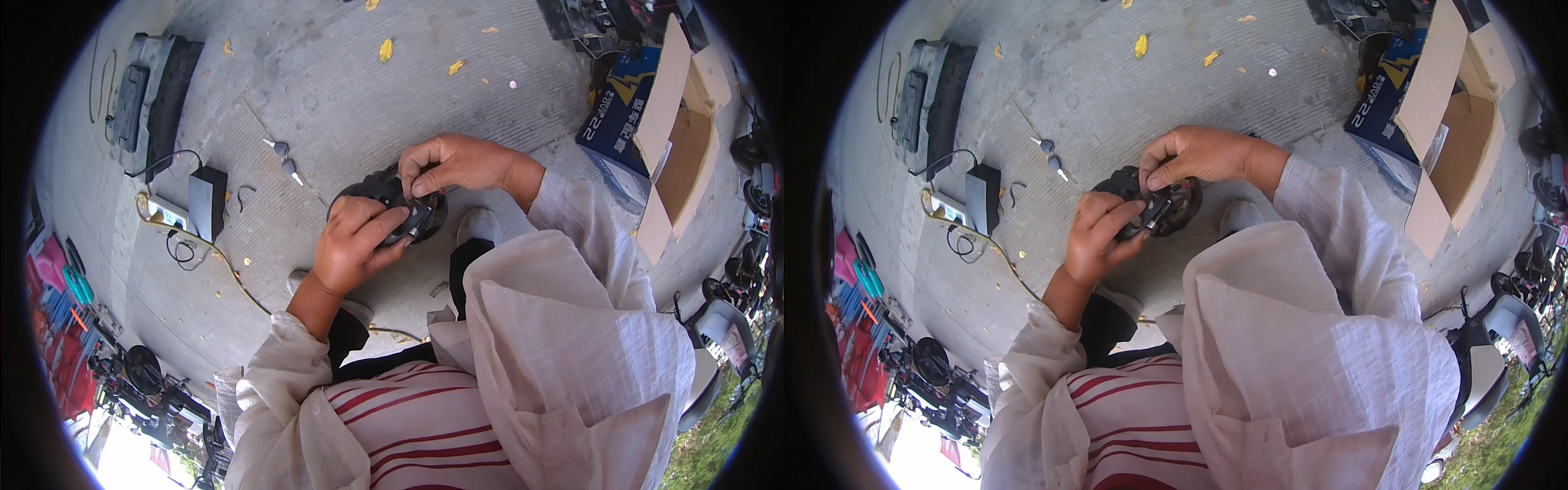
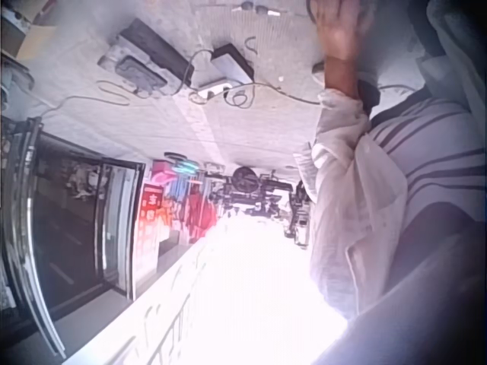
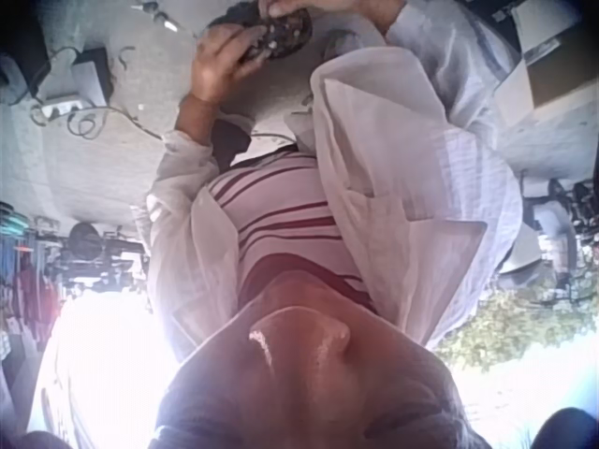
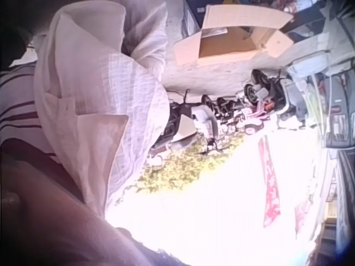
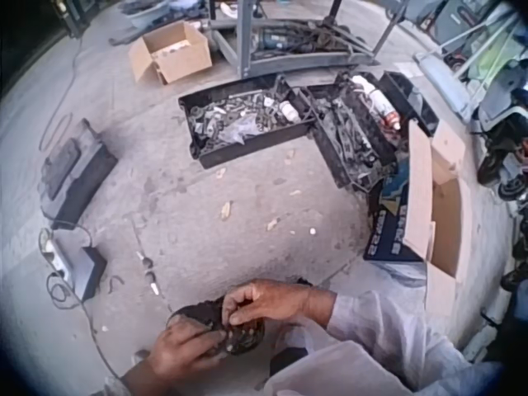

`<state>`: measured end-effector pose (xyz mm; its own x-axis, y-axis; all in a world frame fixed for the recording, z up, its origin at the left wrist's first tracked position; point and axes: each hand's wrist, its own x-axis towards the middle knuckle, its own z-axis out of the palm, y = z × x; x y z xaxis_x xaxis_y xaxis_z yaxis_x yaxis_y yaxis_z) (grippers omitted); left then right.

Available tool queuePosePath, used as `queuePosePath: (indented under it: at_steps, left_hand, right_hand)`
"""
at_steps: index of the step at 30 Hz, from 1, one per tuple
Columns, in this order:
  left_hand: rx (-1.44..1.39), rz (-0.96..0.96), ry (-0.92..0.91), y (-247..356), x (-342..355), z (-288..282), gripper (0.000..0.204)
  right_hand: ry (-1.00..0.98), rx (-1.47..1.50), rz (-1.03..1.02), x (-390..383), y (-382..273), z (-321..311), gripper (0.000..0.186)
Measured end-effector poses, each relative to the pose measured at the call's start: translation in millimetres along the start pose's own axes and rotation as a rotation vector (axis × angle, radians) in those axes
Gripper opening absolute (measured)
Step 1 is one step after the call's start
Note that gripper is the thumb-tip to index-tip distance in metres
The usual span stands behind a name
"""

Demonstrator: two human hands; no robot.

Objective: The person disassembles a motorcycle headlight assembly, removes the bulb and internal wiring, and uses pliers to cut and strip wires. The person then reassembles the headlight housing and reconnects the bulb and wiring.

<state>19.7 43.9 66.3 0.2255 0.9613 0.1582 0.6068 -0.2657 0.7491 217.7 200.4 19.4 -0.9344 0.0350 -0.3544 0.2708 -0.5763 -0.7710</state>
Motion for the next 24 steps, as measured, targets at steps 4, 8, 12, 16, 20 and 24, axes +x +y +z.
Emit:
queuePosePath:
  at_steps: [4, 8, 12, 16, 20, 24]
  left_hand:
    - [0.037, 0.052, -0.038, -3, 4, -10, 0.046]
    - [0.084, 0.012, -0.037, -7, 7, -14, 0.049]
    - [0.073, -0.083, 0.013, -7, 5, -13, 0.046]
    - [-0.027, -0.306, 0.068, -7, 5, -11, 0.042]
    - [-0.422, -0.703, 0.196, -19, 0, -7, 0.037]
    - [-0.734, -0.882, 0.24, -5, 19, -8, 0.031]
  right_hand:
    - [0.121, -0.126, 0.027, 2, 3, 10, 0.014]
    - [0.315, -0.218, -0.108, 4, -3, 24, 0.016]
    - [0.594, -0.223, -0.188, 0, -20, 38, 0.014]
    - [0.612, -0.37, -0.358, 0, -11, 38, 0.018]
    - [0.632, -0.784, -0.377, 0, -13, 47, 0.03]
    - [0.719, -1.104, -0.552, 10, -12, 60, 0.035]
